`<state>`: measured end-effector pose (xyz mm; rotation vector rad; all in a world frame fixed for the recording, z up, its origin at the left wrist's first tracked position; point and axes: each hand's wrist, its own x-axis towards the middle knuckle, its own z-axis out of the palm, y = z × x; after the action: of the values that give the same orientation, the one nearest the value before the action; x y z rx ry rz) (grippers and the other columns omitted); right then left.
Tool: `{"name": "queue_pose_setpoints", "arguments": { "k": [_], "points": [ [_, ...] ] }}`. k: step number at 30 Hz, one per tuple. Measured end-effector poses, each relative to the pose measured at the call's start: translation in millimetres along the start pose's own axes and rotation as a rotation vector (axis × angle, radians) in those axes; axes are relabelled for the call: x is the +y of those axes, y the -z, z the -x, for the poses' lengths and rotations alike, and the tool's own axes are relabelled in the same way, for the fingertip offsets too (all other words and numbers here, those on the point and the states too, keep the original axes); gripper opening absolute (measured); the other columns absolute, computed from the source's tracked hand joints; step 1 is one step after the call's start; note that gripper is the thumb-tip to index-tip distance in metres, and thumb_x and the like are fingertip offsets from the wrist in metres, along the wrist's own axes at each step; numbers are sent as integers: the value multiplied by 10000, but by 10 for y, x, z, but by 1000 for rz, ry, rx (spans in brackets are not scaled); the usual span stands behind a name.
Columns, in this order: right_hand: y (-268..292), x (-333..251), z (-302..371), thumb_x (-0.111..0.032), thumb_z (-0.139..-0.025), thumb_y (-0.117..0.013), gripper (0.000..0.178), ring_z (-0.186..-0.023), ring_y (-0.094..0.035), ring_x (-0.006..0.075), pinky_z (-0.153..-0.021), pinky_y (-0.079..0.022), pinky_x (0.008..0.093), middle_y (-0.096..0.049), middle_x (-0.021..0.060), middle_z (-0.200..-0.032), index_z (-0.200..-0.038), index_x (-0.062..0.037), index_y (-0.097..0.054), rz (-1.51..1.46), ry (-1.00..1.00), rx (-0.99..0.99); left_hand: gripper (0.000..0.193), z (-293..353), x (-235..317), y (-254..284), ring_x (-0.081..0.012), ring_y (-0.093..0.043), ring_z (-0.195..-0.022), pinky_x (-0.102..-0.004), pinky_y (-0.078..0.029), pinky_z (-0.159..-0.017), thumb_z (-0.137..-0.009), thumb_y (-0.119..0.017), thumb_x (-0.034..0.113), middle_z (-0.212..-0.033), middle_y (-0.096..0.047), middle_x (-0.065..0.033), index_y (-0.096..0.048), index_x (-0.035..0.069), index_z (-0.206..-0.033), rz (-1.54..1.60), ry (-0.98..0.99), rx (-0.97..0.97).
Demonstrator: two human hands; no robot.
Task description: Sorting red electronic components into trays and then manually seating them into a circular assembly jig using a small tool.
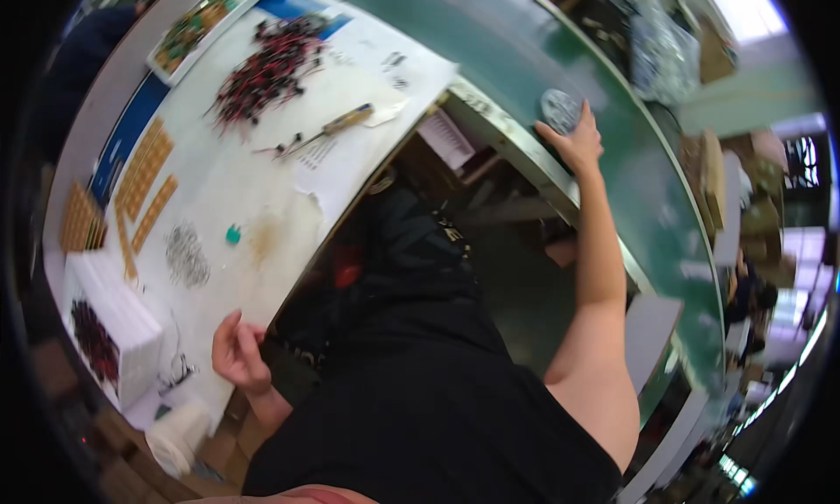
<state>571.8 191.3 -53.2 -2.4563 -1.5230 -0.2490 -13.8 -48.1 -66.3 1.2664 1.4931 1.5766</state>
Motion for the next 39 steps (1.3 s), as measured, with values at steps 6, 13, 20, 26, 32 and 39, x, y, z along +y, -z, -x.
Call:
{"name": "queue_pose_setpoints", "arguments": {
  "k": [6, 13, 20, 26, 32, 39],
  "points": [
    [348, -966, 51, -327, -674, -958, 1027, -1336, -555, 300, -1112, -462, 457, -577, 184, -1440, -1517, -5, -466, -970, 412, -146, 453, -349, 248, -482, -187, -716, -803, -293, -555, -764, -867, -714, -44, -915, -757, -160, -635, -76, -1312, -138, -86, -44],
    [480, -3213, 1263, -238, -663, -926, 984, -1431, -440, 387, -1198, -342, 490, -495, 177, -1533, -1523, -80, -475, -935, 1674, -820, 999, -767, 349, -925, -399, -484, -1354, -460, -465, -1053, -690, -924, 135, -1575, -453, -224, -442, 33, -1558, -586, -210, -158],
    [251, -3072, 766, -59, -766, -830, 496, -1203, -590, 361, -1061, -468, 453, -674, 154, -1271, -1246, -28, -706, -798, 1253, -245, 995, -536, 335, -975, -382, -445, -1362, -483, -413, -1109, -685, -923, 444, -1558, -445, -171, -508, 95, -1519, -1087, -35, -132],
    [-165, -2981, 772, 15, -857, -771, 309, -943, -688, 291, -830, -563, 367, -679, 131, -1072, -1154, -43, -705, -1004, 1073, -403, 1018, -549, 226, -986, -359, -459, -1357, -493, -400, -1112, -648, -904, 582, -1537, -478, -145, -558, 124, -1488, -1005, -91, -122],
    [206, -3594, 1170, 8, -883, -757, 159, -801, -671, 166, -706, -539, 292, -652, 77, -921, -1026, -8, -690, -1016, 1002, -721, 982, -597, 190, -868, -347, -484, -1306, -477, -434, -1097, -656, -886, 602, -1492, -487, -141, -565, 118, -1448, -938, -83, -120],
    [176, -4373, 1714, -51, -828, -843, 255, -716, -597, 104, -655, -500, 259, -663, 18, -923, -1062, -41, -742, -690, 1591, -720, 990, -283, 307, -394, -368, -479, -1303, -481, -433, -1100, -655, -883, 609, -1492, -480, -156, -562, 100, -1441, -943, -38, -142]
  ]
}}
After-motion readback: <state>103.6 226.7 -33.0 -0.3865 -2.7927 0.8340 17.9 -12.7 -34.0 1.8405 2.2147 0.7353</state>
